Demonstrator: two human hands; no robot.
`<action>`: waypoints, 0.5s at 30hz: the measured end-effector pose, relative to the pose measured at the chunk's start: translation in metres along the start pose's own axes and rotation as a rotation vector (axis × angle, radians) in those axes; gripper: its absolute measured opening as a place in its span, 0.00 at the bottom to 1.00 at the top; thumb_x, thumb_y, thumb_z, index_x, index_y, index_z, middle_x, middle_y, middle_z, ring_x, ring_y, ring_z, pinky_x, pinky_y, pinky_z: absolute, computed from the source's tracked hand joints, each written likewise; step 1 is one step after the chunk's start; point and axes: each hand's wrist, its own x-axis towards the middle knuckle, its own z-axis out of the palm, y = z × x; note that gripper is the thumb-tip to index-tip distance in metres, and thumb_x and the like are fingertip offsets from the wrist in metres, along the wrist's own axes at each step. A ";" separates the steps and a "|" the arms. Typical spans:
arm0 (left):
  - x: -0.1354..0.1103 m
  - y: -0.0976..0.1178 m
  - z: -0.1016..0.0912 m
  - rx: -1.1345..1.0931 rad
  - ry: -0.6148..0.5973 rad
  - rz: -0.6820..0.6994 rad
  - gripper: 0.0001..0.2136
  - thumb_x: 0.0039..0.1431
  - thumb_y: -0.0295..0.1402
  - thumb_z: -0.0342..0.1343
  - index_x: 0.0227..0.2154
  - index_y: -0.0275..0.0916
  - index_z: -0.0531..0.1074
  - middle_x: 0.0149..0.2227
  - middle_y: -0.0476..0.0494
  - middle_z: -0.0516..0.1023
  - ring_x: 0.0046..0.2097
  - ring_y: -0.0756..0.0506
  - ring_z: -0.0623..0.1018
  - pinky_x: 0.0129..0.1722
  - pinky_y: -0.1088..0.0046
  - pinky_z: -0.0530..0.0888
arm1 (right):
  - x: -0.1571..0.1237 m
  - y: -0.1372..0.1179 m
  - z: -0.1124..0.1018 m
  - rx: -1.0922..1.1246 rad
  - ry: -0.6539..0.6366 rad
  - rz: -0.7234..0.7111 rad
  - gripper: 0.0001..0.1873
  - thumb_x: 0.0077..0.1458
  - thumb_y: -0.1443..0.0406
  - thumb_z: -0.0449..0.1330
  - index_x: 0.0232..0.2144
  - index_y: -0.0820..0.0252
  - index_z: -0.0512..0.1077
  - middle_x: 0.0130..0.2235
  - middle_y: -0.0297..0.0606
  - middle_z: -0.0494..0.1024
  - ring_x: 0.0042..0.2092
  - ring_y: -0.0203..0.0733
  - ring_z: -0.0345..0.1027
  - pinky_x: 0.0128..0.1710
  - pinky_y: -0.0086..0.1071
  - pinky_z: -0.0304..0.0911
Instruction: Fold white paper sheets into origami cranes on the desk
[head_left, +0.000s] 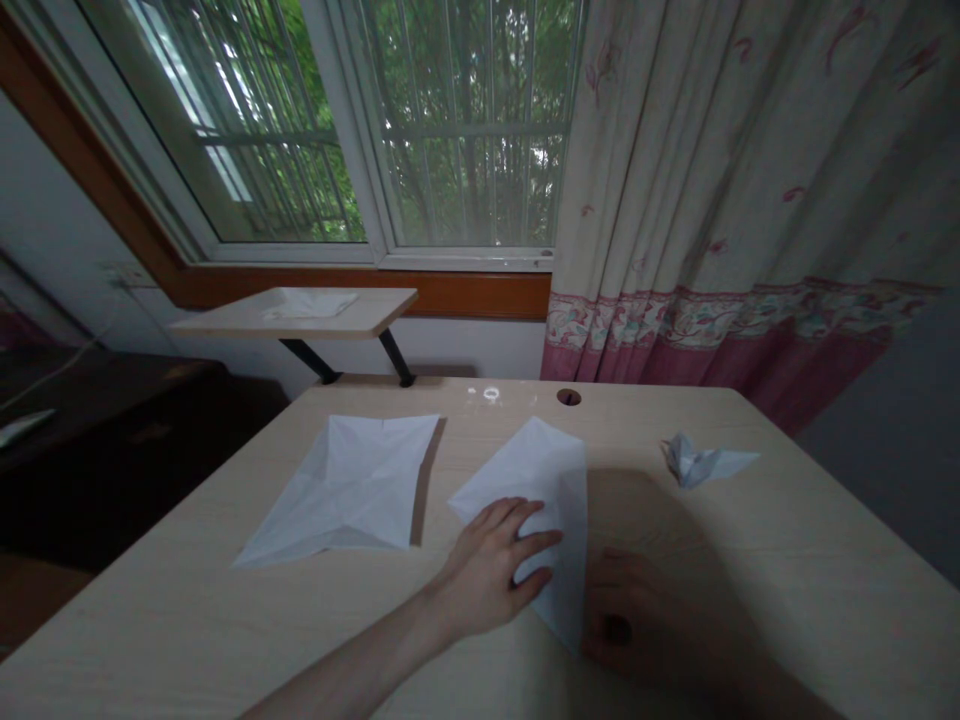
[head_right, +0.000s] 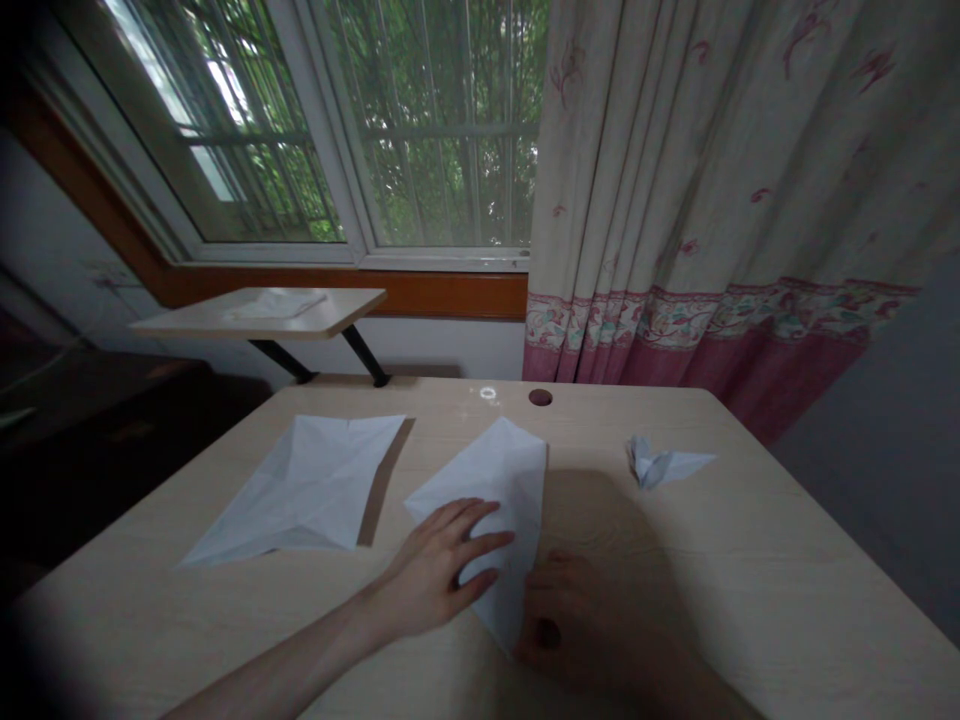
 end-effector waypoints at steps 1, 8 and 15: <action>0.000 0.000 0.000 -0.001 -0.002 -0.002 0.20 0.61 0.35 0.60 0.57 0.50 0.70 0.63 0.42 0.67 0.61 0.35 0.69 0.59 0.49 0.67 | 0.000 0.000 0.000 0.065 0.001 0.010 0.08 0.51 0.68 0.63 0.23 0.53 0.69 0.28 0.27 0.77 0.33 0.36 0.72 0.39 0.28 0.64; 0.001 -0.001 0.000 0.000 -0.016 -0.004 0.21 0.62 0.35 0.60 0.57 0.50 0.70 0.63 0.42 0.66 0.62 0.35 0.67 0.60 0.49 0.66 | 0.000 0.005 -0.005 0.206 0.087 -0.002 0.12 0.64 0.65 0.51 0.30 0.54 0.71 0.32 0.34 0.78 0.36 0.40 0.72 0.42 0.34 0.66; 0.000 -0.001 -0.003 -0.027 -0.015 0.086 0.19 0.65 0.28 0.53 0.57 0.48 0.70 0.61 0.43 0.68 0.60 0.38 0.68 0.60 0.53 0.66 | 0.001 0.020 -0.003 -0.087 0.254 -0.060 0.14 0.67 0.68 0.49 0.32 0.57 0.72 0.29 0.35 0.75 0.33 0.41 0.69 0.39 0.36 0.65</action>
